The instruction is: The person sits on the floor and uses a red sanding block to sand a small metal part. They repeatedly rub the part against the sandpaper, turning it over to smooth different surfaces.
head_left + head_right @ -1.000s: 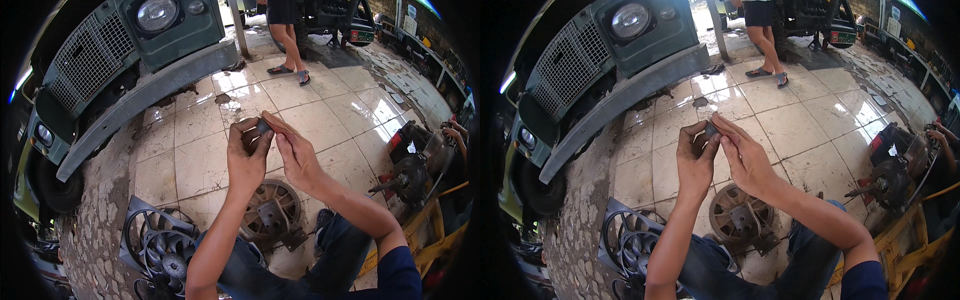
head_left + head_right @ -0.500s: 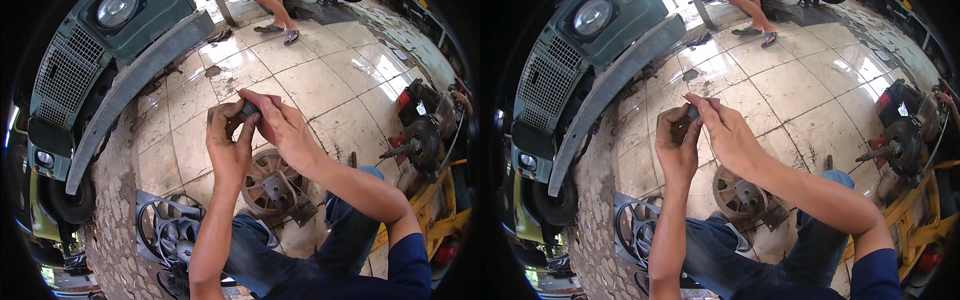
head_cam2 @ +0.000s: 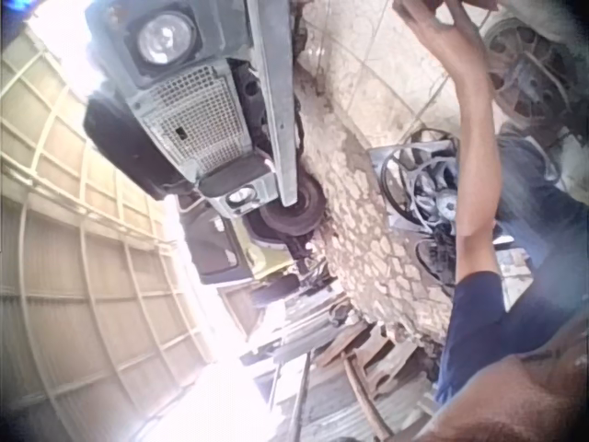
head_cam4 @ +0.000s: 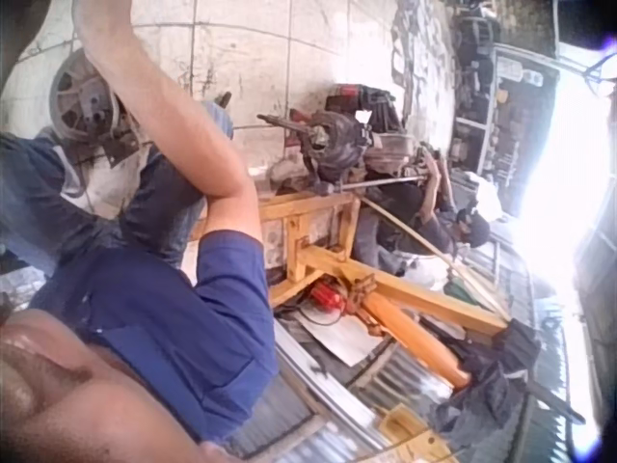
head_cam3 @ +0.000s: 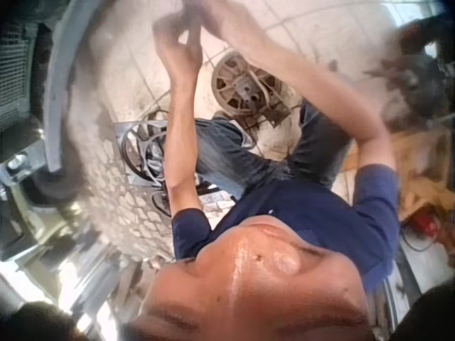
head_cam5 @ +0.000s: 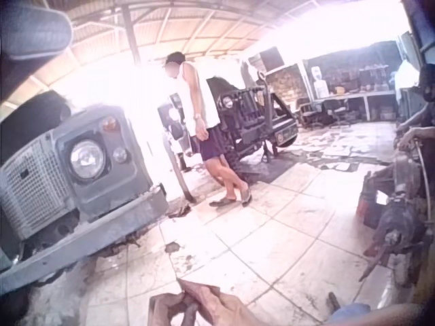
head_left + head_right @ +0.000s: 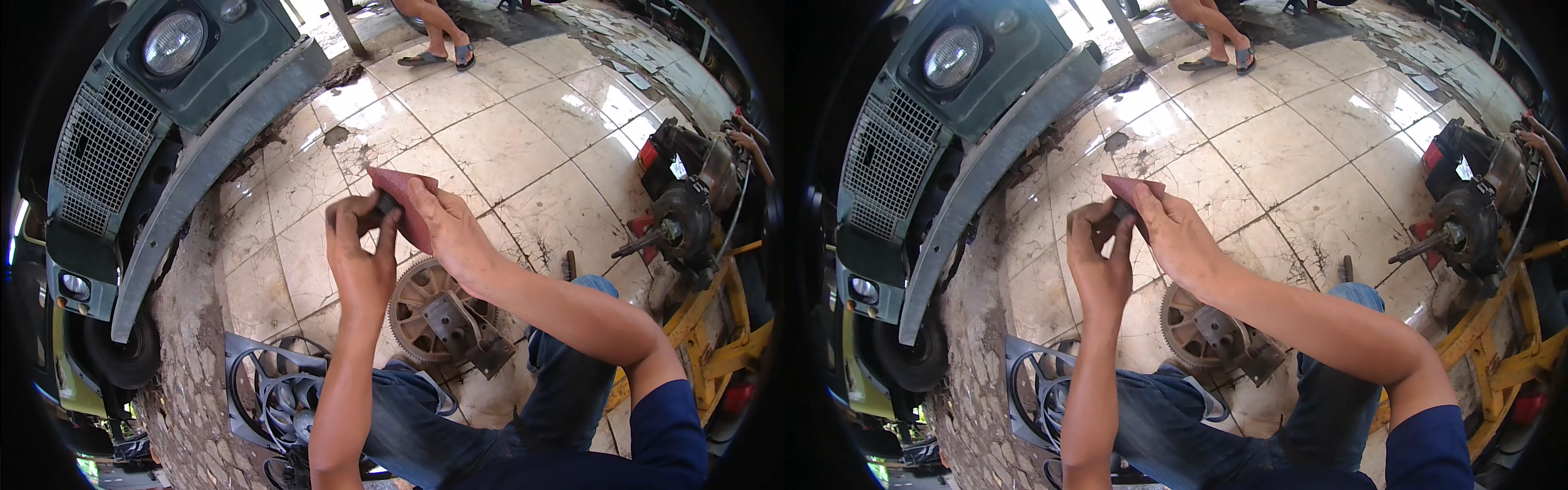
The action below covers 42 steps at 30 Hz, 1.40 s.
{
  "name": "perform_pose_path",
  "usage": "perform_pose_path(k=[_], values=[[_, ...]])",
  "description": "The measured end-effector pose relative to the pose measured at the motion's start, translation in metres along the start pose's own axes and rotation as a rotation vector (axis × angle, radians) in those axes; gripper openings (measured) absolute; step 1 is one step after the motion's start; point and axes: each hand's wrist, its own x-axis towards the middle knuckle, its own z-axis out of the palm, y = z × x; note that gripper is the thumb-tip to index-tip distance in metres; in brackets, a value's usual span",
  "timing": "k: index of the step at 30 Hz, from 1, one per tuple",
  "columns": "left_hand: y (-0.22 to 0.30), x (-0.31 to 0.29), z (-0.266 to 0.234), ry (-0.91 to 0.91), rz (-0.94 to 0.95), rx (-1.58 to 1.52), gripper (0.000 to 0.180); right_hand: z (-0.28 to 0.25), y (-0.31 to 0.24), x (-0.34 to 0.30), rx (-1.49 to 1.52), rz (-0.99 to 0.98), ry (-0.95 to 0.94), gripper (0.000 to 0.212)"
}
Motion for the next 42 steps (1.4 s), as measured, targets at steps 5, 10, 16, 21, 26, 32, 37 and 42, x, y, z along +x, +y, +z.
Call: perform_pose_path(k=[5, 10, 16, 21, 26, 32, 37, 42], values=[[-0.008, 0.006, -0.008, -0.017, -0.027, 0.022, 0.029, -0.001, 0.010, -0.001, -0.121, -0.099, -0.028, 0.049], [-0.007, 0.008, -0.035, 0.030, -0.495, -0.535, 0.034, -0.015, -0.009, -0.009, -0.344, -0.111, 0.001, 0.049], [0.020, 0.001, -0.049, -0.069, -0.393, -0.702, 0.046, -0.033, -0.010, 0.004, -0.045, -0.077, 0.009, 0.054], [0.018, -0.004, -0.049, -0.140, -0.348, -0.650, 0.043, -0.032, -0.013, 0.003, 0.228, -0.010, -0.066, 0.059], [0.015, -0.006, -0.045, -0.211, -0.719, -1.082, 0.026, -0.033, -0.014, 0.005, 0.260, -0.035, -0.122, 0.058], [0.016, -0.012, -0.034, -0.257, -0.857, -0.830, 0.022, -0.031, -0.008, 0.006, 0.239, -0.016, -0.085, 0.057], [0.026, -0.020, -0.018, -0.316, -0.500, -0.473, 0.022, -0.031, -0.018, -0.002, 0.026, 0.096, -0.118, 0.058], [0.028, -0.013, -0.028, -0.342, -0.547, -0.421, 0.025, -0.044, -0.027, 0.015, -0.750, -0.558, 0.162, 0.056]])
